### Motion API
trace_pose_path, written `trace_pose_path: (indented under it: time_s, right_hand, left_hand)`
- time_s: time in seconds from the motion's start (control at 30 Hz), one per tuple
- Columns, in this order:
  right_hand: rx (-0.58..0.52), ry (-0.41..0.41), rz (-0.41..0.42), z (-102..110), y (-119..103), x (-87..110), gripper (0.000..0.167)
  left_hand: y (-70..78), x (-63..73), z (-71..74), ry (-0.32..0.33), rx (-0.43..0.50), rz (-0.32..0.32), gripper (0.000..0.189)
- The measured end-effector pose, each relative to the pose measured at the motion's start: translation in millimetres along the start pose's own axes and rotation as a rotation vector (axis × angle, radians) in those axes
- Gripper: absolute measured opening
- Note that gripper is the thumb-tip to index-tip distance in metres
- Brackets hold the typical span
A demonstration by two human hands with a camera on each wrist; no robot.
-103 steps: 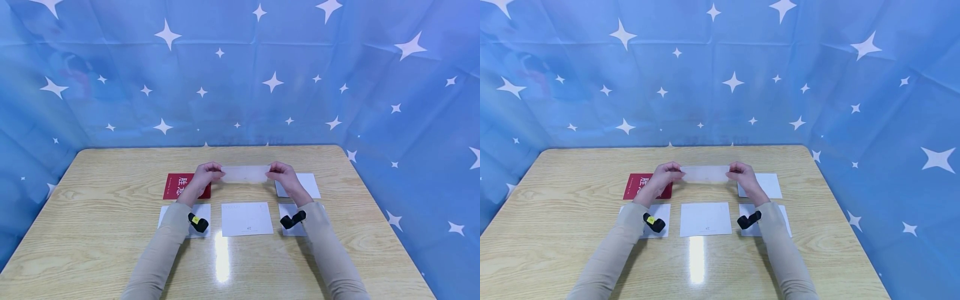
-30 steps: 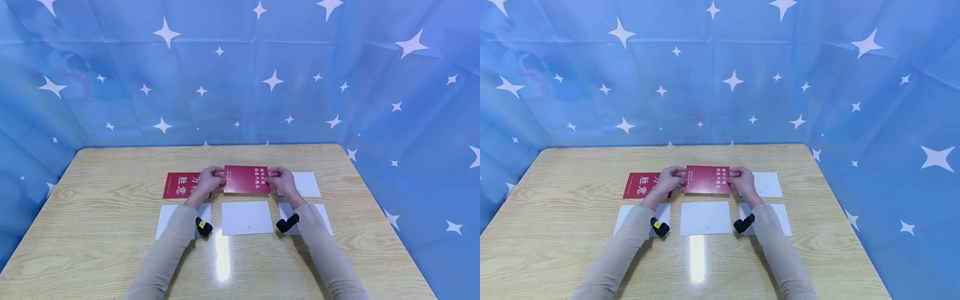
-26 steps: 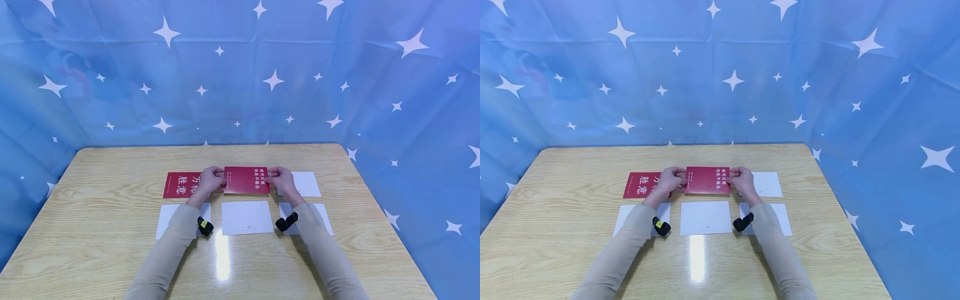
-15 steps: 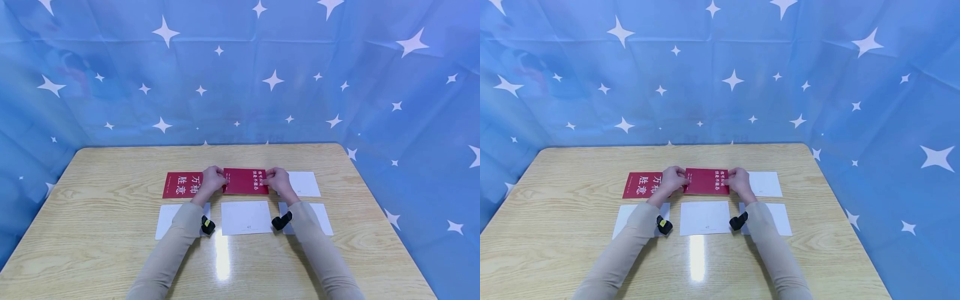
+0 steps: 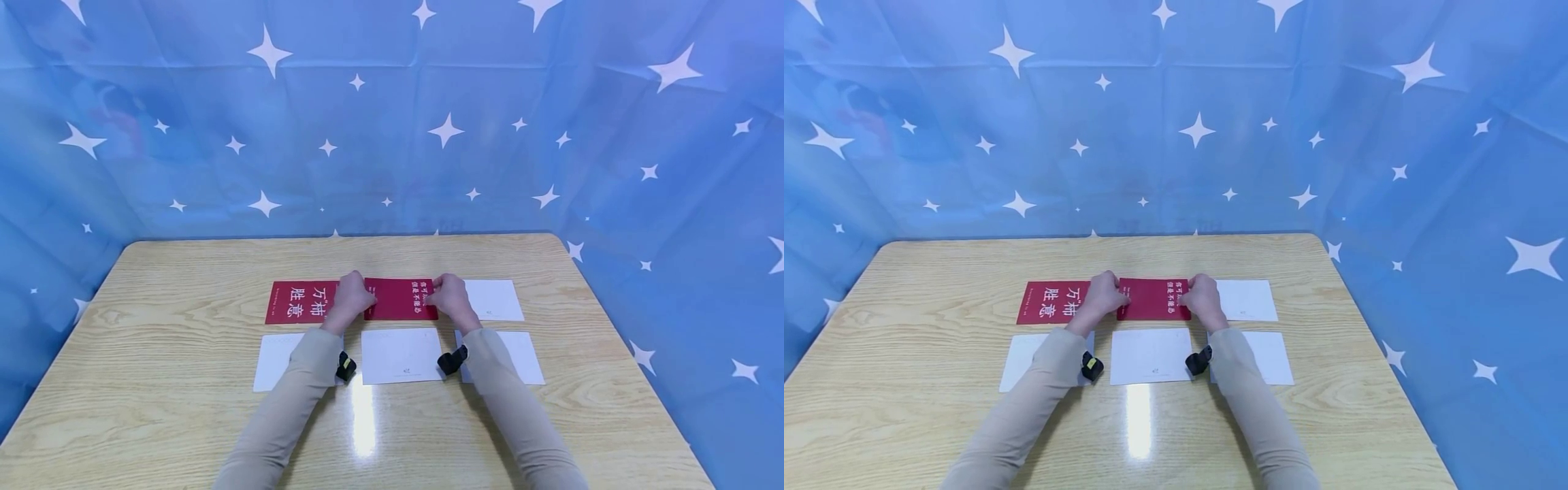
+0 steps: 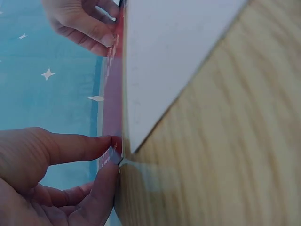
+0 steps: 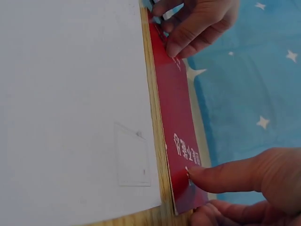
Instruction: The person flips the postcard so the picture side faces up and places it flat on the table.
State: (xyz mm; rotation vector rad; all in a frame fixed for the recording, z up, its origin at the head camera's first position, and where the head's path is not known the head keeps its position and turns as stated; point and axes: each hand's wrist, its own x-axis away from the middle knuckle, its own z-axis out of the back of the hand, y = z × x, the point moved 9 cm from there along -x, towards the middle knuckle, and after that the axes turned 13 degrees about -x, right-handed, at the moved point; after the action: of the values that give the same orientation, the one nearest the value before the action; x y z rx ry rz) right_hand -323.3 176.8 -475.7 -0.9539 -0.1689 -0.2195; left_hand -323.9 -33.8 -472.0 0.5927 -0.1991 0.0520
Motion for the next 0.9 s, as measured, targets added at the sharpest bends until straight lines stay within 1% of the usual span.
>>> trace_pose_path:
  time_s: [0.1,0.23,0.43,0.53,0.63,0.73,0.8,0.9]
  right_hand:
    - [0.041,0.000,-0.005,0,-1,0.8,0.041]
    - [0.070,-0.012,-0.018,-1,-1,1.6,0.042]
    - [0.044,-0.011,-0.028,-1,0,3.0,0.041]
    - [0.012,-0.006,-0.012,3,1,4.1,0.039]
    - [-0.051,-0.002,0.015,12,1,5.0,0.037]
    - [-0.111,0.010,0.051,24,2,5.0,0.038]
    - [-0.117,0.036,0.078,35,3,3.9,0.039]
    - [-0.119,0.066,0.094,50,8,2.4,0.041]
  left_hand:
    - [2.4,0.4,-0.9,-0.002,-0.048,-0.011,0.024]
    - [6.7,2.4,-0.1,-0.002,-0.088,-0.029,0.024]
    - [11.7,6.7,1.0,-0.012,-0.119,-0.037,0.023]
    - [14.3,7.2,2.0,0.004,-0.132,-0.041,0.026]
    - [19.7,6.1,4.1,0.033,-0.141,-0.062,0.027]
    - [27.7,2.9,4.4,0.050,-0.127,-0.082,0.024]
    - [33.9,0.4,3.0,0.046,-0.109,-0.088,0.025]
    - [43.8,-2.8,-0.9,0.027,-0.065,-0.101,0.033]
